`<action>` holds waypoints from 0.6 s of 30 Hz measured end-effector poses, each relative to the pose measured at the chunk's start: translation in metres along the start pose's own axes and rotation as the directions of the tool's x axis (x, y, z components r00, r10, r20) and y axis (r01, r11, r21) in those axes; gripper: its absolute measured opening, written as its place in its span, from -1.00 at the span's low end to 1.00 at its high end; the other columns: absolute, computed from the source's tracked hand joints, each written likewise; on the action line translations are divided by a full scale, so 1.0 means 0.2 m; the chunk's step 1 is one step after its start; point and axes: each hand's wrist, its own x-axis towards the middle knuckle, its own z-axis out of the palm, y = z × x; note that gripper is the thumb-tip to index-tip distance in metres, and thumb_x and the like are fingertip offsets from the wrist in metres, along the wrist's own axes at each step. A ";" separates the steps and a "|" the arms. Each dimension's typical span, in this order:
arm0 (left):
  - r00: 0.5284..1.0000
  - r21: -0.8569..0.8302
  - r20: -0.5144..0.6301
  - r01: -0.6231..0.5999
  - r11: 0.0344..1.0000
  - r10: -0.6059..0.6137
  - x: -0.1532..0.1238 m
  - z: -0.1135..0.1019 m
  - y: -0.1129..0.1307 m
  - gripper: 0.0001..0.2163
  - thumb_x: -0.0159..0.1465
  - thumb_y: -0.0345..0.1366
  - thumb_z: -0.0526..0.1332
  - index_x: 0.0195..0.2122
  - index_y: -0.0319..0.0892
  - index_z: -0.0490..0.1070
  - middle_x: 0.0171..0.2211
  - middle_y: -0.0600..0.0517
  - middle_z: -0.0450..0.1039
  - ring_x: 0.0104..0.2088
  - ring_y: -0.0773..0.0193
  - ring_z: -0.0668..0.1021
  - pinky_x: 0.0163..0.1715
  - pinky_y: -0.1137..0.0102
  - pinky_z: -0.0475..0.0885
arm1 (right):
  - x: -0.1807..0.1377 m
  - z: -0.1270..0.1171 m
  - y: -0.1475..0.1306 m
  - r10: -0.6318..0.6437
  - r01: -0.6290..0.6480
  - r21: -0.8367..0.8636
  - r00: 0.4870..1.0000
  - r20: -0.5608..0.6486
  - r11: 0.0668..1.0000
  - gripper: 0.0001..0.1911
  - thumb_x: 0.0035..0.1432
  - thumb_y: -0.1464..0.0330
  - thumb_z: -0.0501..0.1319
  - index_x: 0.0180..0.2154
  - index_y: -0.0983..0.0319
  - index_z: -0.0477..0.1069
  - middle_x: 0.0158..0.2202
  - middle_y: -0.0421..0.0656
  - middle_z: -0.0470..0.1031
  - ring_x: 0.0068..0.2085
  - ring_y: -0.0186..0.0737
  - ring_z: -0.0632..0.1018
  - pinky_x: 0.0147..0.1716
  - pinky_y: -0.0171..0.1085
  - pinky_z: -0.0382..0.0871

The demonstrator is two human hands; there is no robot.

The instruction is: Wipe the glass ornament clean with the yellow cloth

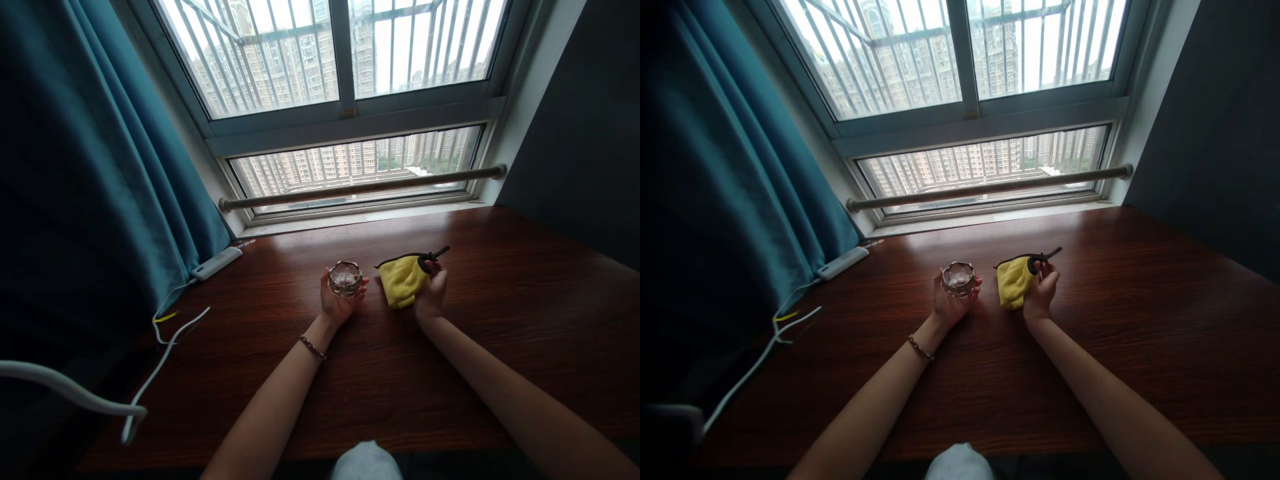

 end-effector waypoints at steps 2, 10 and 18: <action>0.990 0.037 0.085 0.108 0.993 -0.111 0.00 0.01 -0.01 -0.30 0.12 0.25 -0.05 -0.24 -0.41 0.42 -0.27 -0.26 0.43 -0.40 0.15 0.48 -0.45 0.40 0.36 | -0.07 0.01 -0.06 -0.121 0.124 0.002 0.966 0.227 0.992 -0.59 0.24 0.14 -0.05 -0.02 0.29 0.12 -0.08 0.02 0.32 -0.07 -0.13 0.40 -0.12 -0.19 0.31; 0.937 0.220 0.095 0.309 0.925 -0.335 0.00 0.07 -0.08 -0.29 0.11 0.27 -0.09 -0.31 -0.39 0.44 -0.48 -0.18 0.39 -0.55 0.16 0.43 -0.60 0.36 0.27 | -0.20 -0.04 -0.20 -0.597 0.765 -0.082 0.560 0.575 0.639 -0.83 0.23 0.32 0.07 -0.19 0.28 0.32 -0.22 -0.01 0.32 -0.16 -0.10 0.35 -0.14 -0.12 0.26; 0.988 0.252 -0.046 0.154 0.955 -0.147 0.00 0.07 -0.13 -0.47 0.07 0.17 0.07 -0.37 -0.29 0.39 -0.56 -0.03 0.33 -0.61 0.25 0.38 -0.68 0.40 0.26 | -0.22 -0.02 -0.23 -0.498 0.864 0.004 0.286 0.819 0.503 -0.72 0.32 0.28 -0.02 -0.14 0.28 0.37 -0.18 -0.10 0.43 -0.07 -0.10 0.37 0.14 0.01 -0.08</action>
